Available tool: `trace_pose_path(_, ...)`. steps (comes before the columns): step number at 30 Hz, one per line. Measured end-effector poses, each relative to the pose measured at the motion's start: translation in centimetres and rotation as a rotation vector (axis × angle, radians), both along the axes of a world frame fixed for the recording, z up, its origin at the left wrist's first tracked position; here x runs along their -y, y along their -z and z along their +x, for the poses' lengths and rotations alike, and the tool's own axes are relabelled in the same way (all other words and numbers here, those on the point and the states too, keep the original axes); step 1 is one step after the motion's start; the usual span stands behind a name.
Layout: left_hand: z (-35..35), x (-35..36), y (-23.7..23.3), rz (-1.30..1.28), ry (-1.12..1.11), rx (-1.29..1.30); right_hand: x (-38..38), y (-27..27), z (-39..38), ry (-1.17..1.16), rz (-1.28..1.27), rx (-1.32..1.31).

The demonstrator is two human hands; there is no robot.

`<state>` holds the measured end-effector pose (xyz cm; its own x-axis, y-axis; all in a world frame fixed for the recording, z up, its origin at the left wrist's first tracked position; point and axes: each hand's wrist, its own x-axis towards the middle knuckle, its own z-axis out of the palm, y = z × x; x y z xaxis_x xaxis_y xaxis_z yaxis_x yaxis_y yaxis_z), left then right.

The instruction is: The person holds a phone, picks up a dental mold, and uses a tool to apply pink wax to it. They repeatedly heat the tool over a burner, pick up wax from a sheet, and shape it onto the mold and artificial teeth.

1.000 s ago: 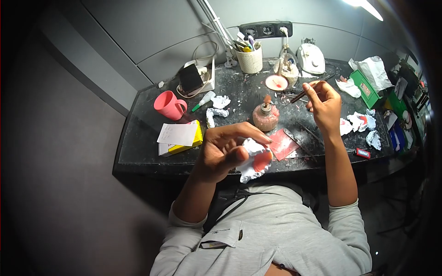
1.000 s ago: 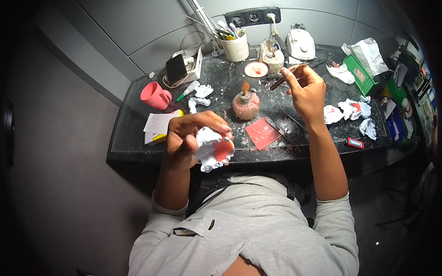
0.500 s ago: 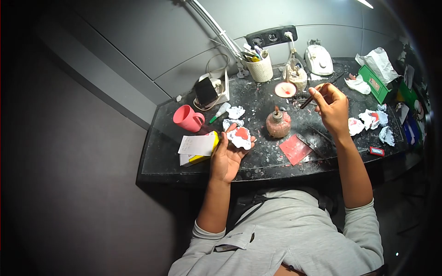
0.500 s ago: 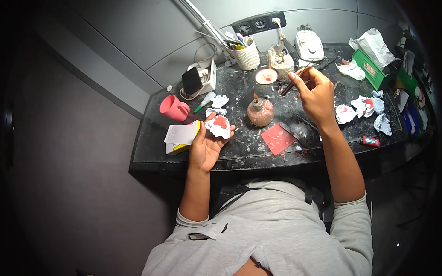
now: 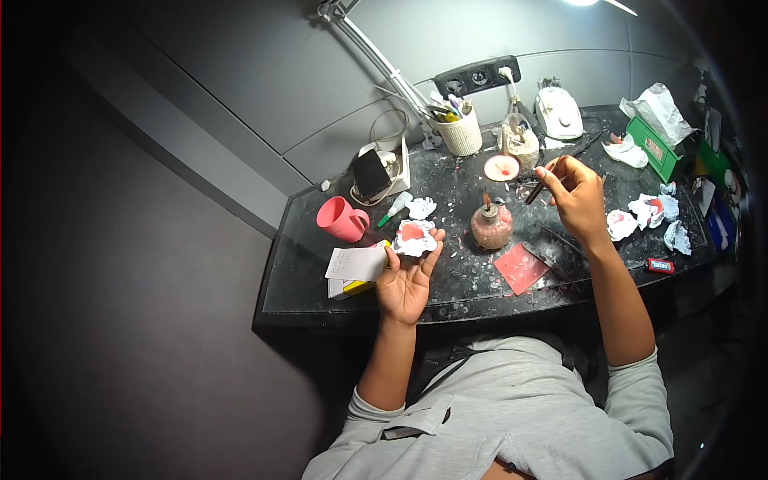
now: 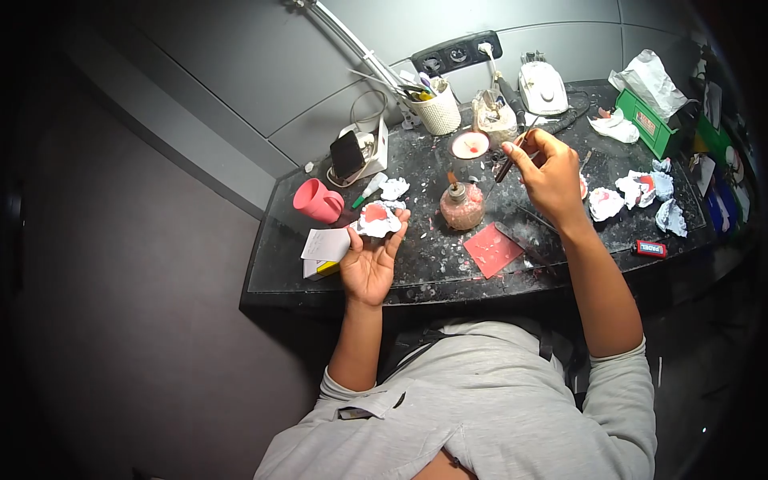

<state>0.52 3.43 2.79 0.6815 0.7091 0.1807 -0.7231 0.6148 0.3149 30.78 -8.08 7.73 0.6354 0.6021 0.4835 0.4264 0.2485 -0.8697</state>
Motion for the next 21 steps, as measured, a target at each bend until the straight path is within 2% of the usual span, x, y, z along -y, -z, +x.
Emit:
trace_pose_path(6,-0.1,-0.3,0.2,-0.03,0.028,0.031,-0.1,0.1,0.2,0.012,-0.007,0.034)
trace_pose_path(17,0.8,-2.2,1.2,0.24,-0.105,-0.189,0.1,0.2,0.5,0.058,-0.139,0.146)
trace_pose_path(21,1.8,-2.7,0.1,0.309,-0.049,-0.248,0.5,-0.2,0.3,0.06,-0.153,0.129)
